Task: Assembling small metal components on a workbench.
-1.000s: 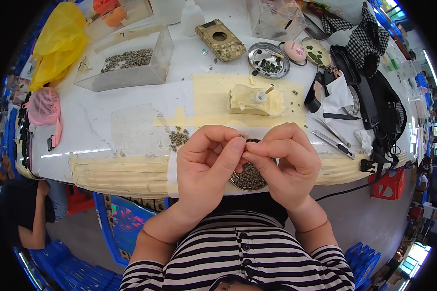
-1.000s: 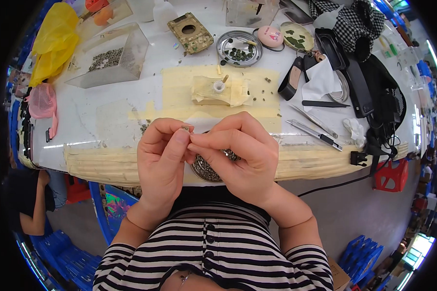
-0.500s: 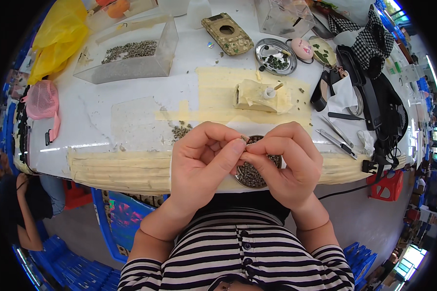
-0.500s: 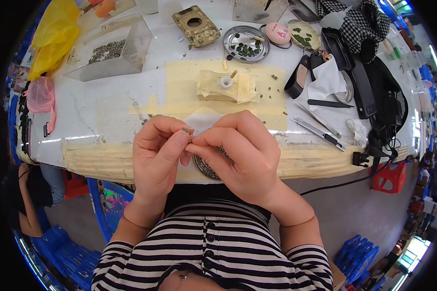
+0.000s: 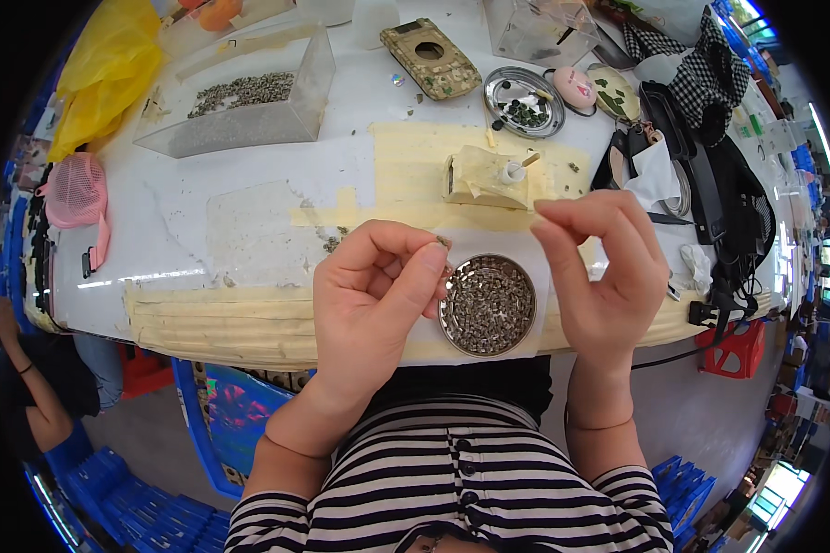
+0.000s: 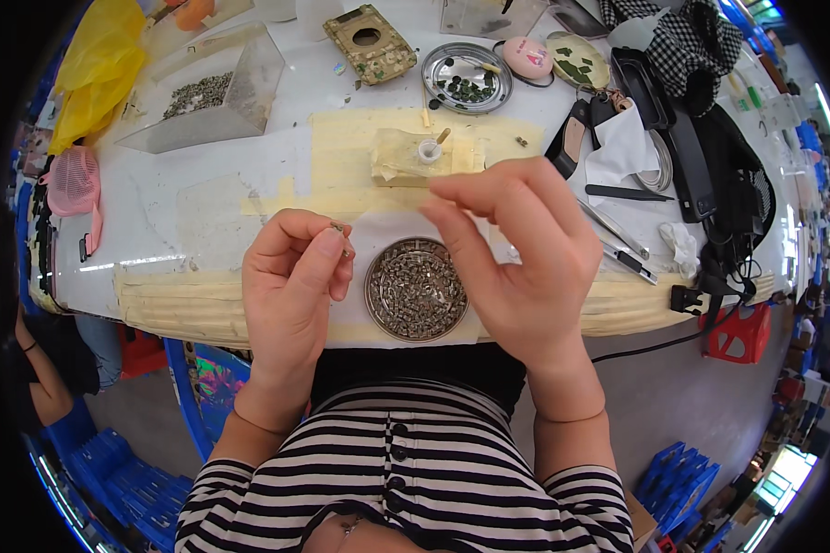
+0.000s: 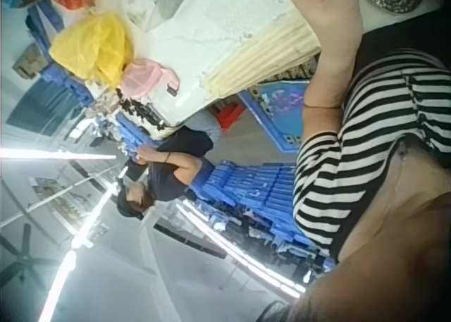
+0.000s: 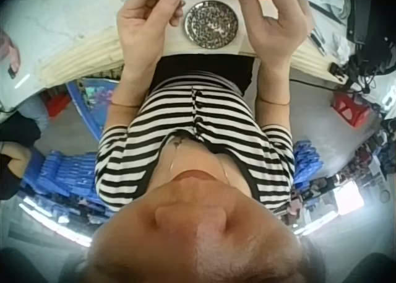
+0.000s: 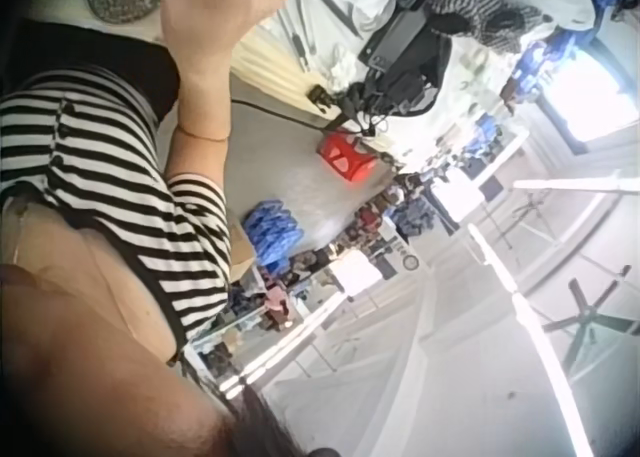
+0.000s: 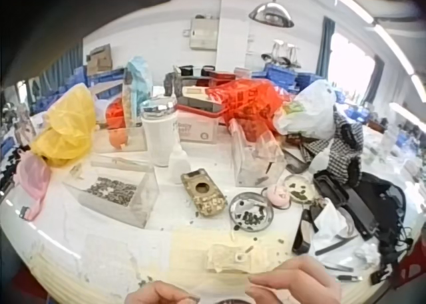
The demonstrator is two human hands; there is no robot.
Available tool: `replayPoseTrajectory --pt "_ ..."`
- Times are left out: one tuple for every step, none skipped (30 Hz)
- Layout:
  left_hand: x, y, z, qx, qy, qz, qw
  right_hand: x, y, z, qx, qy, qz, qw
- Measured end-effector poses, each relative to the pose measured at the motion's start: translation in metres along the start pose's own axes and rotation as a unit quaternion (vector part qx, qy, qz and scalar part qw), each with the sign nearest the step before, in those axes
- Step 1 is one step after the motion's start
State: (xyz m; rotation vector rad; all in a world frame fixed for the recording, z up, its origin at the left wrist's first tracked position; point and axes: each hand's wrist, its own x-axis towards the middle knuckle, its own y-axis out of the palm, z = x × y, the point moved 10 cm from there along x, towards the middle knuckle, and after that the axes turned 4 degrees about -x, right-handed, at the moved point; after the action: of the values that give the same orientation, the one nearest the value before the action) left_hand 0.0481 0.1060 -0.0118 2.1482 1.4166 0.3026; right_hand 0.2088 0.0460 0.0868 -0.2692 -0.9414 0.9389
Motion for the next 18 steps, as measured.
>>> replayPoseTrajectory --pt "0.001 0.000 -0.002 0.000 0.006 -0.002 1.000 0.006 -0.003 -0.006 -0.025 -0.003 -0.008 1.000" --pt "0.002 -0.001 -0.002 -0.002 0.009 -0.004 1.000 0.011 -0.005 -0.010 -0.050 -0.006 -0.017 0.999" --pt "0.003 -0.001 -0.002 -0.005 0.012 -0.005 1.000 0.015 -0.004 -0.013 -0.062 -0.012 -0.009 0.998" --pt "0.003 -0.001 -0.002 -0.007 0.015 -0.006 1.000 0.019 -0.003 -0.016 -0.073 -0.017 0.000 0.997" --pt "0.004 -0.001 -0.003 -0.007 0.015 -0.010 1.000 0.022 -0.001 -0.017 -0.085 -0.023 0.008 0.996" --pt "0.005 -0.001 -0.003 -0.006 0.014 -0.014 1.000 0.025 0.002 -0.017 -0.095 -0.021 0.024 0.995" --pt "0.005 -0.001 -0.003 -0.006 0.014 -0.018 1.000 0.027 0.004 -0.017 -0.096 -0.020 0.028 0.995" --pt "0.005 0.000 -0.003 -0.008 0.015 -0.014 1.000 0.029 0.007 -0.018 -0.097 -0.019 0.033 0.995" --pt "0.004 0.000 -0.003 -0.010 0.017 -0.011 1.000 0.030 0.009 -0.018 -0.097 -0.019 0.038 0.994" --pt "0.004 0.000 -0.003 -0.012 0.019 -0.009 1.000 0.030 0.010 -0.019 -0.081 -0.014 0.039 0.996" --pt "0.003 0.001 -0.005 -0.008 0.026 -0.005 1.000 0.030 0.010 -0.020 -0.065 -0.008 0.040 0.997" --pt "0.003 0.001 -0.006 -0.005 0.032 -0.004 0.999 0.030 0.012 -0.022 -0.050 -0.002 0.043 0.998" --pt "0.003 0.001 -0.007 -0.002 0.038 -0.002 0.999 0.030 0.011 -0.021 -0.052 -0.005 0.035 0.998" --pt "0.003 0.001 -0.008 0.010 0.048 -0.005 0.999 0.029 0.008 -0.020 -0.055 -0.007 0.028 0.998" --pt "0.002 0.001 -0.010 0.024 0.060 -0.010 0.998 0.028 0.006 -0.018 -0.055 -0.011 0.020 0.998" --pt "0.001 0.000 -0.012 0.037 0.072 -0.015 0.997 0.027 -0.001 -0.012 -0.049 -0.022 -0.010 0.999" --pt "0.000 0.000 -0.012 0.033 0.071 -0.016 0.997 0.026 -0.009 -0.003 -0.042 -0.033 -0.039 0.998" --pt "0.000 0.000 -0.012 0.030 0.070 -0.018 0.997 0.022 -0.015 0.004 -0.035 -0.043 -0.067 0.996"
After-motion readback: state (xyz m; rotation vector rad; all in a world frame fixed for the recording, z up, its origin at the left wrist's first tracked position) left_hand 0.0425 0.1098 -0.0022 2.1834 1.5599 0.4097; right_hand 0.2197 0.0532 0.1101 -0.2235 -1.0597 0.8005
